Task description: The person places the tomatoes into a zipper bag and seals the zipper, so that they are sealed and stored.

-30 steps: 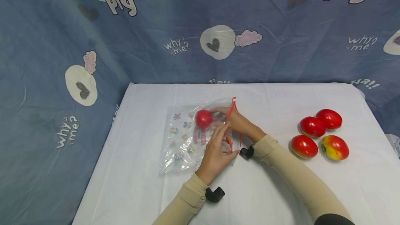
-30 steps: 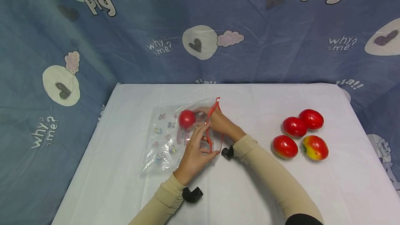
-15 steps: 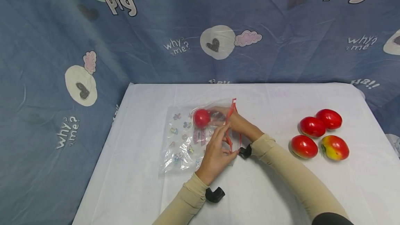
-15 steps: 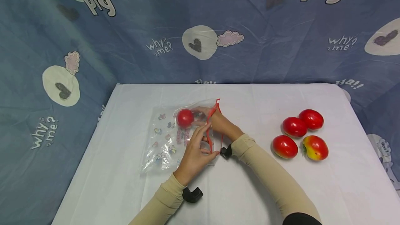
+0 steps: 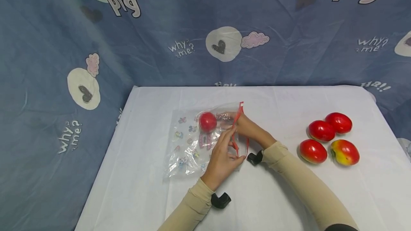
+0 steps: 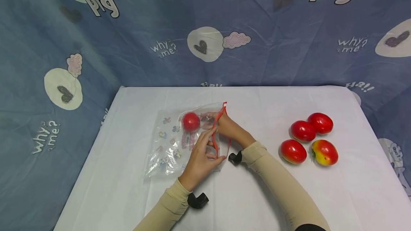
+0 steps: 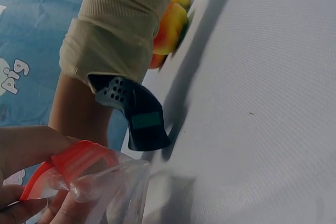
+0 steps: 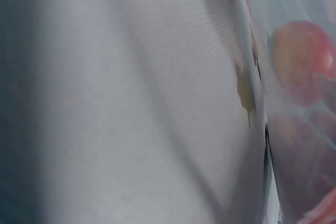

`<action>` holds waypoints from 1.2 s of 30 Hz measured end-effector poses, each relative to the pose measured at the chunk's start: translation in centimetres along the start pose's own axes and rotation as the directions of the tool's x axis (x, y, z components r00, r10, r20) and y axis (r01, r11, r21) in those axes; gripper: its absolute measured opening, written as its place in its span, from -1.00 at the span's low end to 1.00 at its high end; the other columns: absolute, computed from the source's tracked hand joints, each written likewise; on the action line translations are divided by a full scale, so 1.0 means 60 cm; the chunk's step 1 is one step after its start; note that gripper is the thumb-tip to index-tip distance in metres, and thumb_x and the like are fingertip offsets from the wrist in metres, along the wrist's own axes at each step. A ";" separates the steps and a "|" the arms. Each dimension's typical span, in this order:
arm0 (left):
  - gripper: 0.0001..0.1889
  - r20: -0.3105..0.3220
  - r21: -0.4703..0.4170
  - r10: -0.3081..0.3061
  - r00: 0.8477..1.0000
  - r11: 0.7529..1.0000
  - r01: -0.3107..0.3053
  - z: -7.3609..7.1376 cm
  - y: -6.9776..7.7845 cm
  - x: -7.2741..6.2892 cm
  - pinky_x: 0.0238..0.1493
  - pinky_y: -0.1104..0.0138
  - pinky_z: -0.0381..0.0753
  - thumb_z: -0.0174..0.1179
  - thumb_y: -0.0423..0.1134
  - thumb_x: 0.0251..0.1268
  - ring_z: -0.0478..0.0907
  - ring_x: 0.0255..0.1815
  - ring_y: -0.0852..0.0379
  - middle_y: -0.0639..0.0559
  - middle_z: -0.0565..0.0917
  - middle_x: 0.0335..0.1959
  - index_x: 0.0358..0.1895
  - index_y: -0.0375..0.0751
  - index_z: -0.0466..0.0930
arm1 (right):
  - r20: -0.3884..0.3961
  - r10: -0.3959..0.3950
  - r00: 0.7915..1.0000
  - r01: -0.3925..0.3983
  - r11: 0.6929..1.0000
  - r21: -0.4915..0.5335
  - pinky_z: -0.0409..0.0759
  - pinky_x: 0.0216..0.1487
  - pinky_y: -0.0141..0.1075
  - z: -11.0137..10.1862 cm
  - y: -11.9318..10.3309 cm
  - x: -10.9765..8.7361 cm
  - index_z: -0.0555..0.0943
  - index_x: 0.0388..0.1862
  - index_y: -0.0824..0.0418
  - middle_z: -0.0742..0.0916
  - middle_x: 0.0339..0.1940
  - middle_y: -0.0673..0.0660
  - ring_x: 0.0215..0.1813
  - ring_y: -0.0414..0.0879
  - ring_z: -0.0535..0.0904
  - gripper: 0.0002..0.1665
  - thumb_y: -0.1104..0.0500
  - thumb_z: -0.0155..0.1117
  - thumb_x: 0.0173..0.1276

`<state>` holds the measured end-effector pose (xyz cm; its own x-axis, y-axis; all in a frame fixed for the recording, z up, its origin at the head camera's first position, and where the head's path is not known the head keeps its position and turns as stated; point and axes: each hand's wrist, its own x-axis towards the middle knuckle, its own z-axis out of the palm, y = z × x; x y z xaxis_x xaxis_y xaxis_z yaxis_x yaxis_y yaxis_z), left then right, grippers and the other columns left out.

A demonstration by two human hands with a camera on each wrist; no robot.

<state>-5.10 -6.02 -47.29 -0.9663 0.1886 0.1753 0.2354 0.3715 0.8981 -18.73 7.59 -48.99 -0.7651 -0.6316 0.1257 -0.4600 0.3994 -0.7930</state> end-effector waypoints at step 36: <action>0.00 0.008 0.029 -0.029 1.000 0.999 0.029 -0.003 -0.004 0.002 -0.24 0.55 0.74 0.58 -0.47 -0.02 0.61 0.01 0.04 -0.04 0.44 0.39 0.56 -0.13 0.27 | -0.156 0.013 0.988 0.008 0.991 0.135 0.79 0.07 -0.05 -0.020 -0.024 -0.110 0.68 0.16 0.35 0.79 0.08 0.29 0.08 0.18 0.77 -0.57 0.34 0.47 0.31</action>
<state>-5.26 -6.26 -47.42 -0.9718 0.1847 0.1463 0.2107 0.4031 0.8906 -13.56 12.00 -47.97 -0.8319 -0.5151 0.2063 -0.4010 0.3011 -0.8652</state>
